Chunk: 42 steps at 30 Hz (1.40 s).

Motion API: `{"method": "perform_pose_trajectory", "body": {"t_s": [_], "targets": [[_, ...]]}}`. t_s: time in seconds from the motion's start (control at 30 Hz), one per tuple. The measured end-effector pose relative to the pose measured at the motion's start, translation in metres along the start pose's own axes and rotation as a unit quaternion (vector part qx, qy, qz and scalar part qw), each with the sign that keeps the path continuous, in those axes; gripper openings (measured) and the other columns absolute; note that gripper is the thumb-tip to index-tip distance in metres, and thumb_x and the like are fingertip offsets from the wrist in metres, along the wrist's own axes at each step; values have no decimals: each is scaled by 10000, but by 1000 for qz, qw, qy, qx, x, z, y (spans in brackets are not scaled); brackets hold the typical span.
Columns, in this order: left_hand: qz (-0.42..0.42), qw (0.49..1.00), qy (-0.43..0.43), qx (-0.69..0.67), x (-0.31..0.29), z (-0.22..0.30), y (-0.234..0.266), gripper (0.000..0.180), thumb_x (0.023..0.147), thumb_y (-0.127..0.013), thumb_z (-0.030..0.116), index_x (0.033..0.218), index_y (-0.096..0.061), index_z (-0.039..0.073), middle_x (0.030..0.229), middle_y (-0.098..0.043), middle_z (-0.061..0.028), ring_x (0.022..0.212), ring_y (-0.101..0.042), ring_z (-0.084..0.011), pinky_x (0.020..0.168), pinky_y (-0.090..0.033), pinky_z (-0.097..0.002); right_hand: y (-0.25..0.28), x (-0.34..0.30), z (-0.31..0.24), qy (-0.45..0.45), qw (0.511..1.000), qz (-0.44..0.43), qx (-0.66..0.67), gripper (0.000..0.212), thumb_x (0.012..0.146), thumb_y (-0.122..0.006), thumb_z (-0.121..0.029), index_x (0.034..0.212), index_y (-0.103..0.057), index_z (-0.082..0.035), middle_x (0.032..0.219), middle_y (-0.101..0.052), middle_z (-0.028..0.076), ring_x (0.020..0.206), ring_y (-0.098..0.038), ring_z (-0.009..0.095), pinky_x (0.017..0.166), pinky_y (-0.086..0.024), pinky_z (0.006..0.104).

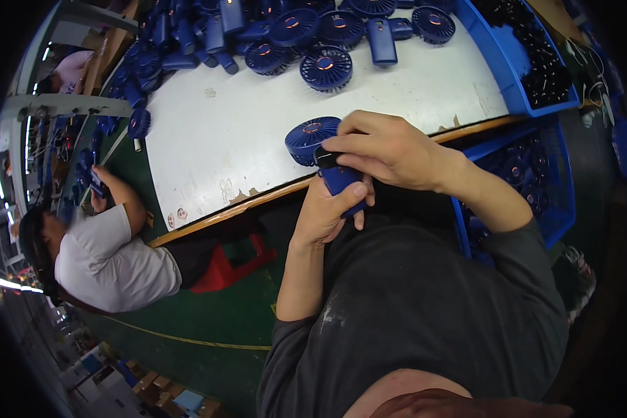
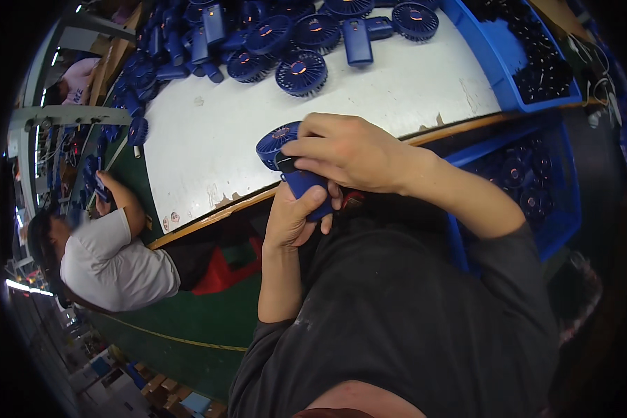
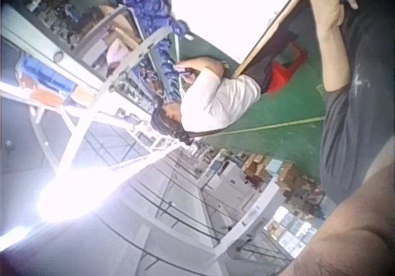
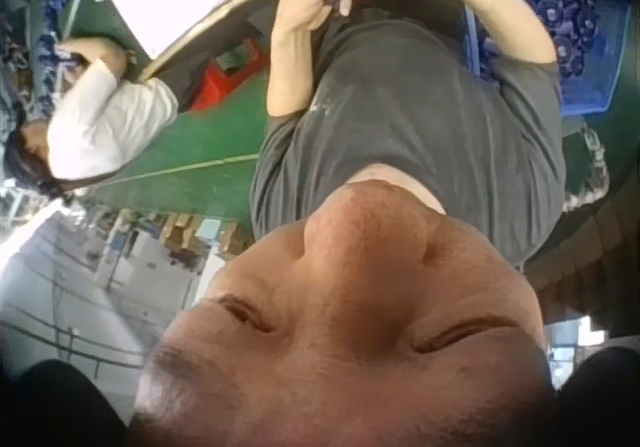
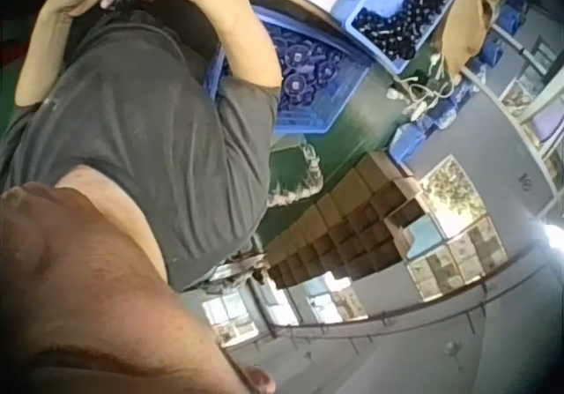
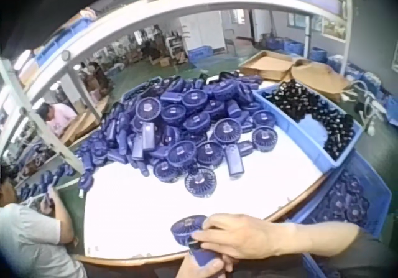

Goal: Assembling blue portable handheld fans at a factory workstation.

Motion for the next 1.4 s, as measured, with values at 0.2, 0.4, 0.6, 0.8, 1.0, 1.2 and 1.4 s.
{"method": "perform_pose_trajectory", "body": {"t_s": [0.2, 0.4, 0.6, 0.8, 1.0, 1.2, 1.4], "targets": [[23, 989, -63, -133, 7, 1, 0, 648, 988, -401, 584, 1299, -446, 18, 1092, -602, -155, 926, -648, -259, 624, -586, -365, -12, -2, -11, 15, 995, -16, -93, 420, 816, -724, -146, 1216, -623, -69, 1105, -559, 154, 970, -584, 313, 810, -510, 398], [186, 976, -81, -85, 10, -7, 8, 382, 1021, -380, 368, 1186, -548, 67, 1215, -594, -99, 1128, -583, -224, 983, -459, -361, -28, -28, -20, -67, 982, 68, -162, 642, 735, -739, -217, 1281, -492, 15, 1131, -531, 189, 1084, -505, 374, 931, -435, 467], [60, 704, -316, 634, 16, 86, -85, 1033, 852, -690, 471, 1466, -142, -153, 1466, -240, -409, 1362, -324, -498, 1135, -282, -464, -21, -98, 32, -306, 900, 168, 260, 431, 803, -700, -140, 1171, -537, 12, 927, -598, 63, 854, -586, 173, 766, -479, 311], [333, 683, -301, 576, 60, 198, 88, 678, 935, -625, 359, 1349, -428, -142, 1371, -470, -329, 1315, -435, -410, 1115, -325, -430, 88, -270, 57, -378, 810, 440, 83, 464, 856, -670, -104, 1276, -518, 23, 986, -588, 53, 878, -575, 143, 794, -472, 286], [379, 586, -347, 627, 106, 257, 122, 706, 863, -685, 374, 1306, -471, -134, 1252, -559, -308, 1182, -512, -432, 1029, -399, -457, 155, -487, 118, -569, 681, 359, -289, 529, 860, -665, -187, 1273, -507, 104, 1252, -585, 268, 1192, -554, 359, 1035, -389, 394], [399, 494, -277, 721, 188, 280, 96, 862, 791, -755, 385, 1392, -368, -97, 1230, -597, -257, 1159, -537, -427, 991, -437, -472, 156, -569, 155, -651, 587, 259, -405, 612, 808, -723, -200, 1279, -498, 120, 1254, -570, 300, 1190, -541, 434, 1065, -387, 432], [400, 562, -274, 670, 180, 298, 101, 845, 731, -751, 192, 1389, -307, -99, 1240, -494, -344, 1133, -550, -433, 964, -481, -458, 123, -400, 130, -526, 787, 290, -145, 428, 899, -650, -109, 1270, -535, 71, 1208, -614, 208, 1086, -622, 275, 973, -475, 355]]}}
Point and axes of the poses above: each hand's wrist, its own x-axis towards the middle knuckle, its own y-axis out of the back of the hand, z = x × y, the point moved 8 cm from there along x, towards the middle knuckle
